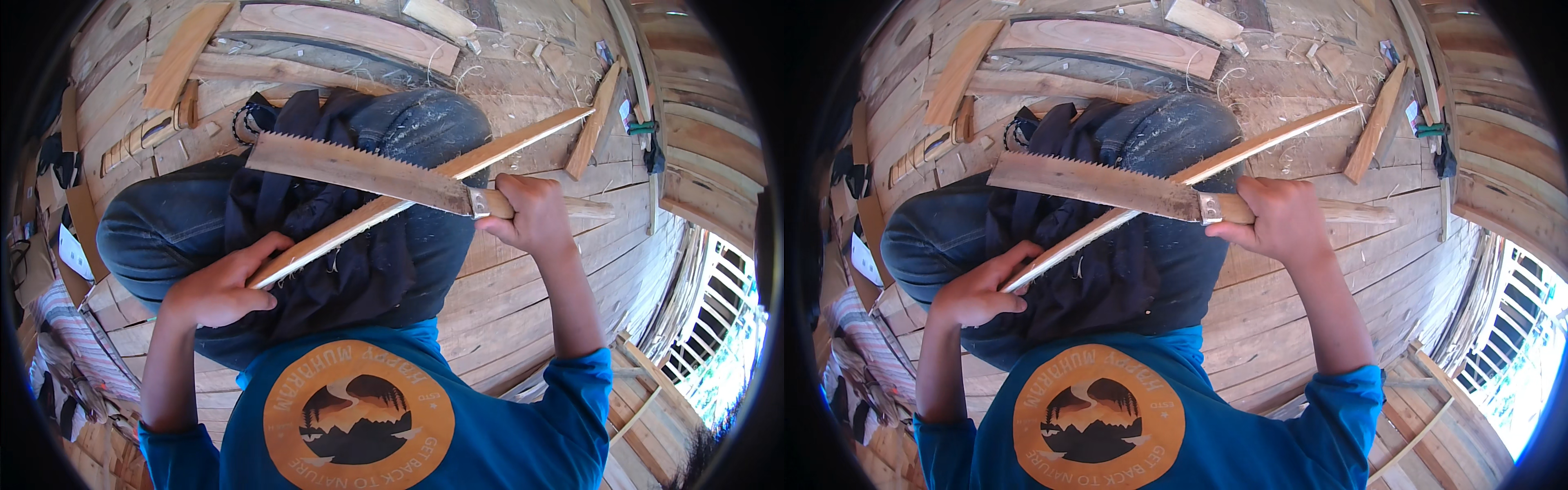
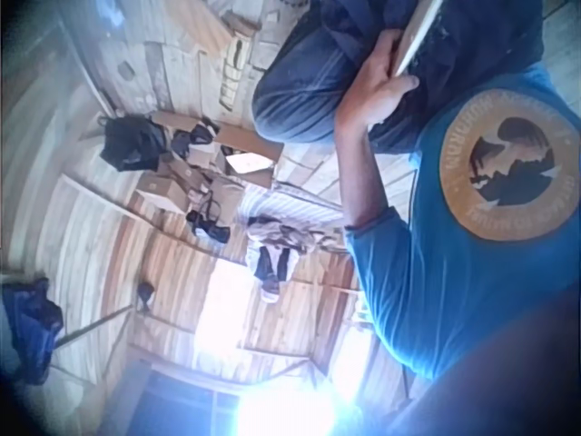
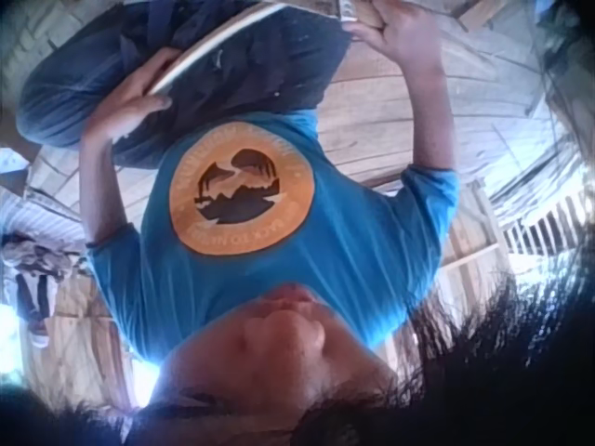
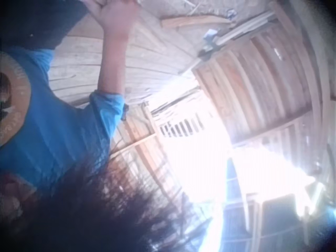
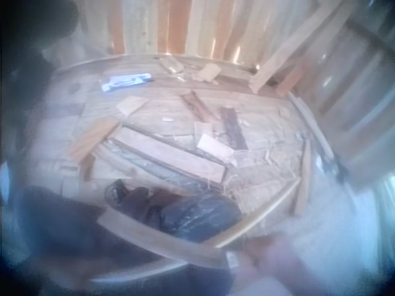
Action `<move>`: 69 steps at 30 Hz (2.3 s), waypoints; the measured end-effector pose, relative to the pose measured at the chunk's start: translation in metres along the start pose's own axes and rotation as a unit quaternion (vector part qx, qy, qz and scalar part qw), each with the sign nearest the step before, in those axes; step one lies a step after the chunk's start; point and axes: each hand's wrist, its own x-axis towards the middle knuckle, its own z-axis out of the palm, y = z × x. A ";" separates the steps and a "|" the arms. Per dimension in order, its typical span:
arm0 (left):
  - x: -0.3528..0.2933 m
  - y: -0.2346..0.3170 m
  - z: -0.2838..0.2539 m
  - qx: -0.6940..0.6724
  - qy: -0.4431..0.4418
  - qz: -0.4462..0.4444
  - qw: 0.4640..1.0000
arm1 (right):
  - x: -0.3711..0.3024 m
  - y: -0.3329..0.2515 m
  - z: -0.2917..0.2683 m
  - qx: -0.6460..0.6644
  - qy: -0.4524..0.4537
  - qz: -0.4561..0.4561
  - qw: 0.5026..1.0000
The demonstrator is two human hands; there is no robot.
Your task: The person uses a saw-like tool to shape and shave the edge of a long wooden plank while sitting on a wooden floor.
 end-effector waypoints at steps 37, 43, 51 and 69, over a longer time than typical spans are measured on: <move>0.004 -0.001 0.007 -0.023 0.011 -0.038 0.999 | -0.046 -0.032 0.002 0.046 0.000 0.165 0.985; 0.004 0.003 0.015 0.015 0.042 -0.011 0.999 | -0.078 0.038 -0.019 -0.010 0.050 0.372 0.927; 0.003 0.004 0.011 -0.007 0.028 -0.033 0.999 | -0.036 -0.045 0.009 0.066 0.031 0.227 0.971; 0.002 0.000 0.015 0.017 0.039 -0.002 0.999 | -0.053 0.010 0.015 0.045 0.098 0.264 0.958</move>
